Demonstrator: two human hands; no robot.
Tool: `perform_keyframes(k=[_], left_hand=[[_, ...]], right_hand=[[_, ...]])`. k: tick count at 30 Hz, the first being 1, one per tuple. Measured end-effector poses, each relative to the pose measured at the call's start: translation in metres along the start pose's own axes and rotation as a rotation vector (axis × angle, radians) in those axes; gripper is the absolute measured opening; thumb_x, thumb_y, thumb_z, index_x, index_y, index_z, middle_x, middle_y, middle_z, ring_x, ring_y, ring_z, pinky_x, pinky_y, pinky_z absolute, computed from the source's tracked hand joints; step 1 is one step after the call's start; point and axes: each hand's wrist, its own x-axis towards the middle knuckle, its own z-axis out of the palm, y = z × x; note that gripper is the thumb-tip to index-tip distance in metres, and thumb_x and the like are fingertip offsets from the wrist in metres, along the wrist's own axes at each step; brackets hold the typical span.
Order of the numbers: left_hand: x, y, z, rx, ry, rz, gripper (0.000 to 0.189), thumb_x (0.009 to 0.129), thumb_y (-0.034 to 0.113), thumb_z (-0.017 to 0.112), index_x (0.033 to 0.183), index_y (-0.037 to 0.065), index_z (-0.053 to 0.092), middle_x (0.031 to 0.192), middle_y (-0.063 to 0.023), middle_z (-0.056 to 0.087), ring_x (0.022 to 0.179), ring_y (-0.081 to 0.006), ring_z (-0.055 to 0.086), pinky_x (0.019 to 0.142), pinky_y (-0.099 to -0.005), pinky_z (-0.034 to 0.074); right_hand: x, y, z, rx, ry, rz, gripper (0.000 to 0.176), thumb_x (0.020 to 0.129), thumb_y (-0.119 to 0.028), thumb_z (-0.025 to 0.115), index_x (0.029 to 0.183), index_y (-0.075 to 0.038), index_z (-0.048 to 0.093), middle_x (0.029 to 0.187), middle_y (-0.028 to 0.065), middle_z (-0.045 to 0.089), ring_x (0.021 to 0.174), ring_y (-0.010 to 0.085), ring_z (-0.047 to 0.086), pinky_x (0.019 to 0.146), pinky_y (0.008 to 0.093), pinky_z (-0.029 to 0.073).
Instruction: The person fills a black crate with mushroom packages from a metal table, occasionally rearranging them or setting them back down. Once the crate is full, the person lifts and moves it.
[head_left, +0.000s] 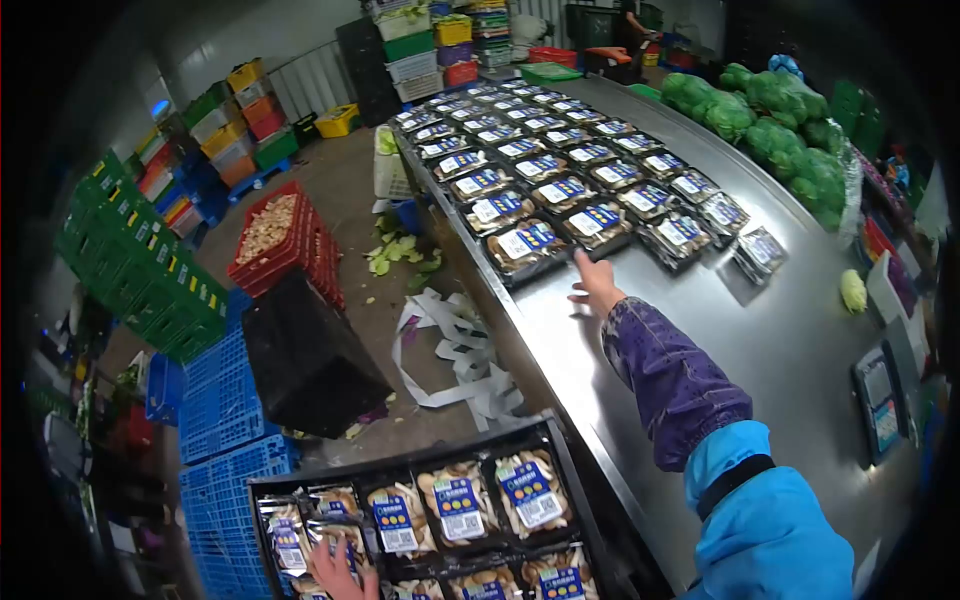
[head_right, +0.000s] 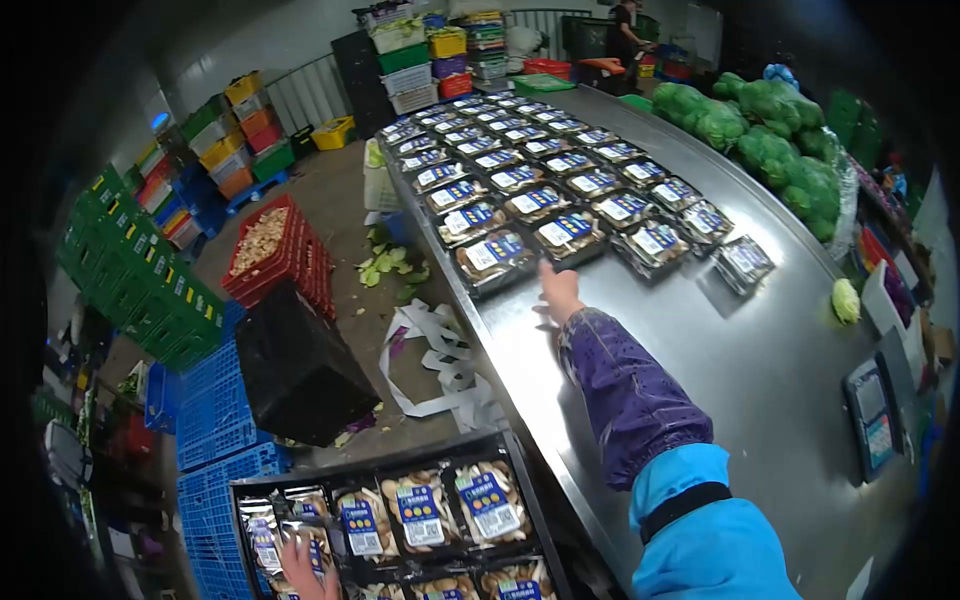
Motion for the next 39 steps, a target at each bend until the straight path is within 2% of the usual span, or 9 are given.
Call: perform_keyframes(k=[3, 8, 15, 16, 18, 24, 31, 35, 39], left_hand=[[-0.023, 0.014, -0.002, -0.070, -0.078, -0.071, 0.053, 0.082, 0.022, 0.054, 0.128, 0.001, 0.036, 0.133, -0.0239, 0.030, 0.124, -0.0391, 0.025, 0.102, -0.0466, 0.018], [-0.049, 0.041, -0.011, -0.092, -0.123, -0.130, 0.048, 0.084, 0.017, 0.055, 0.123, -0.004, 0.039, 0.125, -0.0263, 0.036, 0.111, -0.0396, 0.037, 0.095, -0.0394, 0.030], [-0.033, 0.050, -0.008, -0.277, -0.071, -0.076, 0.047, 0.086, 0.018, 0.052, 0.126, -0.002, 0.037, 0.129, -0.0225, 0.037, 0.120, -0.0375, 0.033, 0.099, -0.0369, 0.028], [-0.028, 0.053, -0.004, -0.391, -0.103, -0.156, 0.053, 0.082, 0.025, 0.057, 0.127, 0.002, 0.039, 0.134, -0.0209, 0.031, 0.125, -0.0377, 0.025, 0.102, -0.0453, 0.021], [-0.015, 0.064, -0.003, -0.374, -0.047, -0.054, 0.054, 0.072, 0.010, 0.059, 0.122, 0.000, 0.041, 0.128, -0.0202, 0.035, 0.119, -0.0361, 0.032, 0.101, -0.0410, 0.023], [-0.029, 0.050, -0.001, -0.390, 0.008, -0.062, 0.054, 0.072, 0.005, 0.059, 0.123, 0.002, 0.040, 0.128, -0.0180, 0.035, 0.119, -0.0358, 0.032, 0.100, -0.0399, 0.025], [-0.035, 0.036, -0.003, -0.622, 0.139, -0.152, 0.048, 0.078, 0.007, 0.057, 0.122, 0.001, 0.039, 0.124, -0.0194, 0.037, 0.117, -0.0347, 0.035, 0.098, -0.0390, 0.029], [-0.025, 0.055, 0.005, -1.377, 0.021, -0.370, 0.060, 0.088, 0.023, 0.049, 0.135, 0.003, 0.019, 0.133, -0.0137, 0.029, 0.122, -0.0250, 0.032, 0.100, -0.0367, 0.027], [-0.021, 0.052, 0.011, -0.569, 0.185, -0.097, 0.063, 0.081, 0.019, 0.055, 0.132, 0.000, 0.025, 0.134, -0.0196, 0.024, 0.125, -0.0327, 0.026, 0.102, -0.0417, 0.022]], right_hand=[[0.031, -0.010, 0.030, 0.320, 0.124, 0.125, 0.067, 0.080, -0.035, 0.062, 0.116, 0.005, 0.021, 0.113, 0.0222, 0.038, 0.083, 0.0333, 0.054, 0.075, 0.0575, 0.046], [0.052, 0.000, 0.046, 0.473, 0.230, 0.062, 0.023, 0.080, -0.010, 0.061, 0.088, 0.009, 0.051, 0.074, 0.0129, 0.055, 0.052, 0.0175, 0.055, 0.044, 0.0268, 0.049], [0.038, 0.033, -0.017, 0.293, 0.069, -0.157, 0.024, 0.079, -0.012, 0.062, 0.089, 0.005, 0.050, 0.076, 0.0103, 0.055, 0.049, 0.0150, 0.052, 0.042, 0.0245, 0.043], [0.036, 0.046, -0.044, 0.201, -0.130, -0.284, 0.022, 0.079, -0.015, 0.063, 0.089, 0.001, 0.051, 0.075, 0.0058, 0.055, 0.054, 0.0135, 0.053, 0.044, 0.0241, 0.040], [0.030, 0.047, -0.100, -0.992, -0.064, -1.426, 0.012, 0.080, -0.009, 0.060, 0.090, -0.007, 0.054, 0.072, 0.0018, 0.054, 0.064, 0.0105, 0.051, 0.049, 0.0246, 0.039], [-0.044, -0.002, -0.129, 0.337, -0.215, -0.146, 0.029, 0.087, -0.006, 0.048, 0.117, -0.002, 0.047, 0.065, -0.0060, 0.042, 0.043, -0.0017, 0.031, 0.032, 0.0122, 0.021], [-0.172, -0.012, -0.084, 0.301, -0.652, -0.231, 0.052, 0.085, -0.014, 0.050, 0.131, 0.000, 0.032, 0.105, 0.0080, 0.056, 0.045, -0.0037, 0.031, 0.035, 0.0096, 0.023], [-0.273, 0.009, 0.013, 0.113, -0.826, -0.001, 0.040, 0.073, -0.004, 0.049, 0.113, 0.001, 0.050, 0.081, 0.0039, 0.057, 0.041, 0.0020, 0.043, 0.031, 0.0147, 0.031], [-0.314, 0.071, 0.087, -0.064, -1.017, 0.306, 0.036, 0.076, 0.001, 0.053, 0.112, 0.003, 0.047, 0.058, -0.0033, 0.042, 0.044, 0.0063, 0.045, 0.038, 0.0221, 0.039]])
